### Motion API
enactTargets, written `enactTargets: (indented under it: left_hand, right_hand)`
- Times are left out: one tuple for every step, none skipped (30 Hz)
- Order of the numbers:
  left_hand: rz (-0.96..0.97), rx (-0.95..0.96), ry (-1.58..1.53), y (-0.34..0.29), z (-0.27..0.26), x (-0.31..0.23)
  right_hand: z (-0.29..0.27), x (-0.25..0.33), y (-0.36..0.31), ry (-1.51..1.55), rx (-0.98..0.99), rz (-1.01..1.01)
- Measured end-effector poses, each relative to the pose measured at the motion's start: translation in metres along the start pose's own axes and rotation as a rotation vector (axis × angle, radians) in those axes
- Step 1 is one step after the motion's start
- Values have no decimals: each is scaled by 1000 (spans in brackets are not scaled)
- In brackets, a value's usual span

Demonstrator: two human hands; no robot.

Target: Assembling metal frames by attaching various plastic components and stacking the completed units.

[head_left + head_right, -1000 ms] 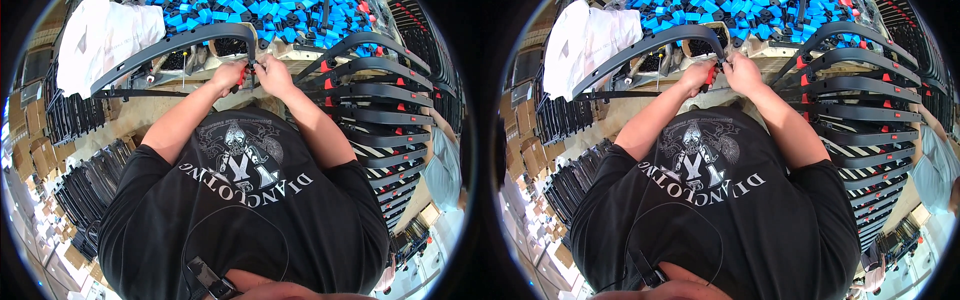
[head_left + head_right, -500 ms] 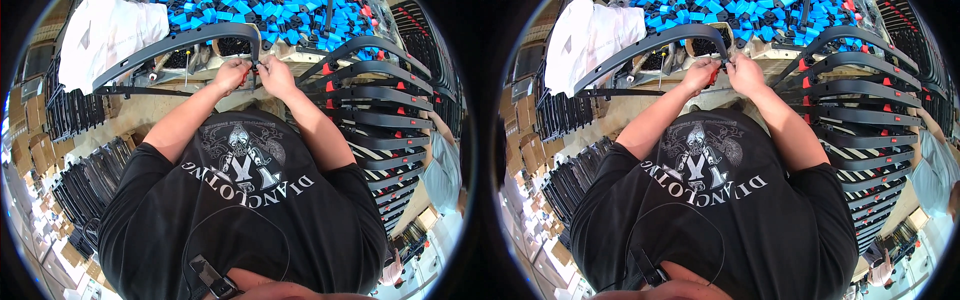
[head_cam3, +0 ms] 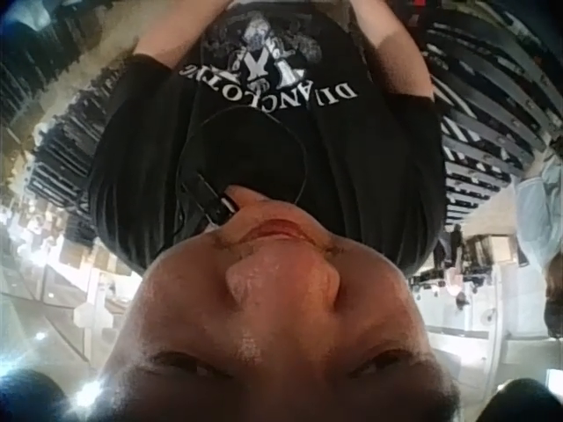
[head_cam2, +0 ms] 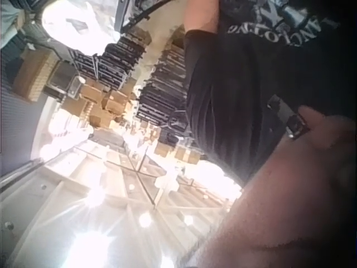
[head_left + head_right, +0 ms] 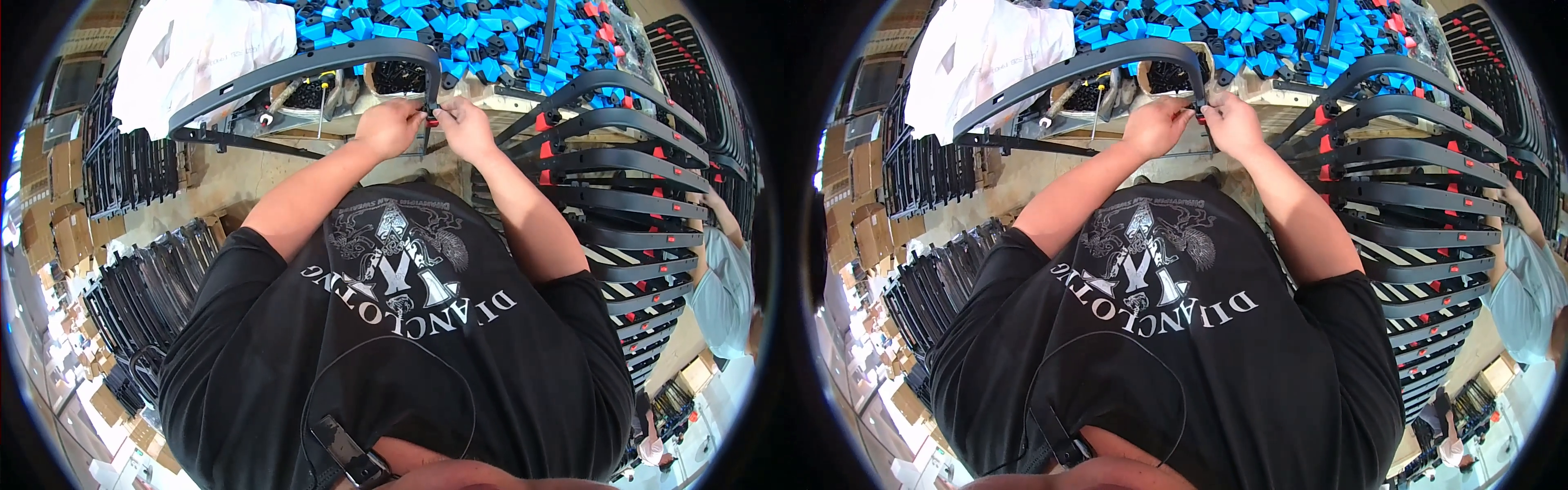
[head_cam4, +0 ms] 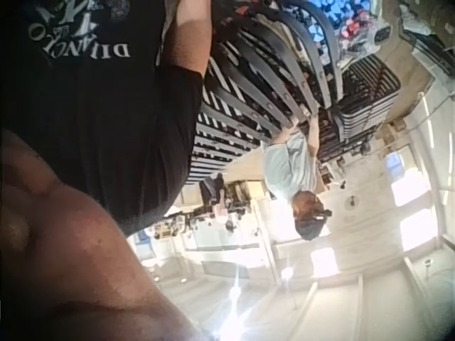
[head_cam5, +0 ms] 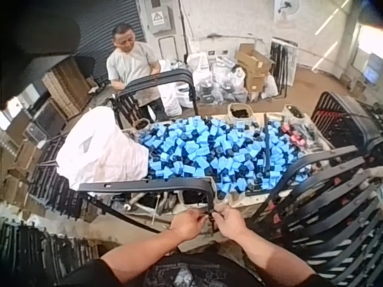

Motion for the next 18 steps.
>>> enactTargets:
  left_hand:
    - [-155,75,-82,-2,2,9]
    - [-303,134,-265,-7,4,26]
    - [-304,131,-261,-9,-8,24]
    - [-436,235,-479,-17,-9,28]
    - [-565,341,-700,-31,-8,27]
    - [-311,235,-523,-31,-28,19]
    - [-311,233,-520,-41,-35,21]
    - [-133,176,-377,-42,-60,-1]
    - [40,114,-232,-45,-82,-18]
    - [76,174,-170,-47,-85,-21]
    - [81,172,-167,-51,-89,-16]
    - [98,180,-134,-56,-92,-9]
    - [115,188,-101,-61,-96,-2]
    - [97,191,-96,-67,-104,7]
    - [103,189,-99,-74,-113,16]
    - [118,183,-119,-81,-122,25]
    - [130,176,-139,-89,-132,36]
    - [133,172,-143,-96,-141,48]
  right_hand:
    - [4,-8,-1,131,16,66]
    - [-1,7,-13,457,-78,109]
    - [-2,5,-18,461,-76,105]
    - [14,-17,-27,812,33,386]
    - [34,-25,-45,1156,148,674]
    - [40,-3,-54,1290,261,708]
    - [43,12,-57,1292,264,705]
    - [49,34,-60,1379,351,680]
    - [56,54,-62,1463,447,653]
    - [61,73,-61,1483,567,581]
    - [70,81,-59,1483,565,575]
    - [79,89,-56,1448,541,558]
    - [90,97,-54,1412,516,541]
    - [99,105,-55,1379,468,551]
    - [110,113,-56,1376,463,548]
    - [122,122,-56,1392,470,543]
    - [136,132,-57,1407,479,538]
    - [150,140,-57,1402,477,536]
Point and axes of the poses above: each hand's wrist, its own y-axis towards the middle knuckle, its own z-axis out of the palm, x = y × z, the point moved 8 cm from there along y, towards the middle knuckle, and after that the axes turned 1 degree about -x, right-handed, at the moved point
